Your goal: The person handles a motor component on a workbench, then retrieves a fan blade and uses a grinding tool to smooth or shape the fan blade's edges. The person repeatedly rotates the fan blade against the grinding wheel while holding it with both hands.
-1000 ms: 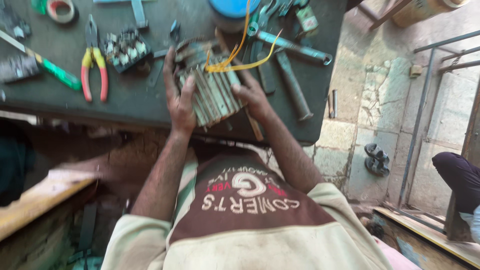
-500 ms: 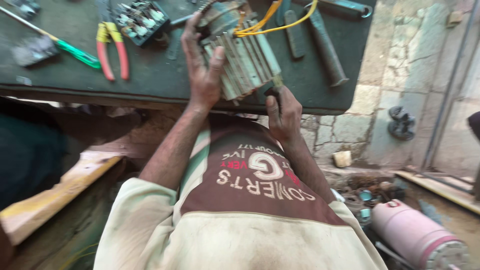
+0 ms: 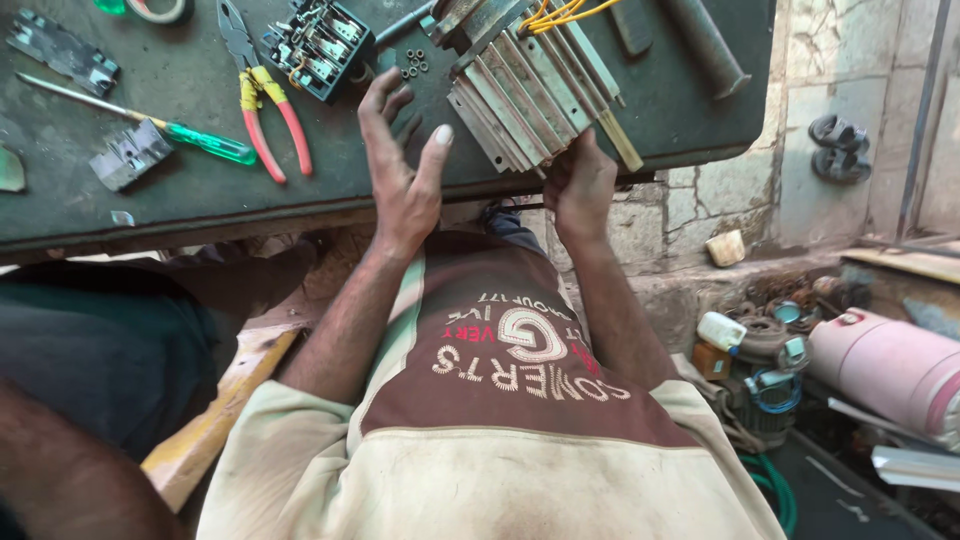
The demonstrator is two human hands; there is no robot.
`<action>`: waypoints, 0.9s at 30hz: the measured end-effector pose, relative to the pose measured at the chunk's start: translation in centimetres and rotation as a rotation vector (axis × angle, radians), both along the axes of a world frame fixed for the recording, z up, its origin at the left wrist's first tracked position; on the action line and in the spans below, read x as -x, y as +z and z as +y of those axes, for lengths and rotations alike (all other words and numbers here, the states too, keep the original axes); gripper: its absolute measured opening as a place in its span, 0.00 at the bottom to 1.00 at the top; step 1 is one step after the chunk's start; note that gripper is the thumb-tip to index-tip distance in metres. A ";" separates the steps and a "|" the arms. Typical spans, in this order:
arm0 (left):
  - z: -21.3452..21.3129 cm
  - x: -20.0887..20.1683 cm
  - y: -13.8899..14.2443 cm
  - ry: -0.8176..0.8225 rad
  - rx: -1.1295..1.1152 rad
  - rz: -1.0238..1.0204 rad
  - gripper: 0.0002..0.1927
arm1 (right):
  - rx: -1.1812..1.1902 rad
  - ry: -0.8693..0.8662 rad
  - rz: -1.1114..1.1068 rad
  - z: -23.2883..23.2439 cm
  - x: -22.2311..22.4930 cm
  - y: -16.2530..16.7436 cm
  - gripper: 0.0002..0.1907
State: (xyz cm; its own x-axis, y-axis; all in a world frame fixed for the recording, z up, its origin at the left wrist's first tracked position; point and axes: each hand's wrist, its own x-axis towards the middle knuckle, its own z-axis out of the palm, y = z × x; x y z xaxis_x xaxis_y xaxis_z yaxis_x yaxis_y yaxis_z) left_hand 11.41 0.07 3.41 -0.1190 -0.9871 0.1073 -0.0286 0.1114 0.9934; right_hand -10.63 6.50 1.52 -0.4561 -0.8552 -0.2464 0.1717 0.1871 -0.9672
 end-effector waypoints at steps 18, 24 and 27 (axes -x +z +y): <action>-2.5 -1.0 0.1 -0.050 0.082 0.172 0.22 | 0.028 0.040 0.080 0.0 0.0 -1.1 0.29; 0.3 0.8 3.8 -0.037 0.287 0.270 0.17 | -0.239 0.081 -0.553 2.3 0.8 1.2 0.33; 2.2 3.7 5.8 -0.226 0.325 0.375 0.17 | -0.164 -0.063 -0.491 5.9 2.5 0.4 0.37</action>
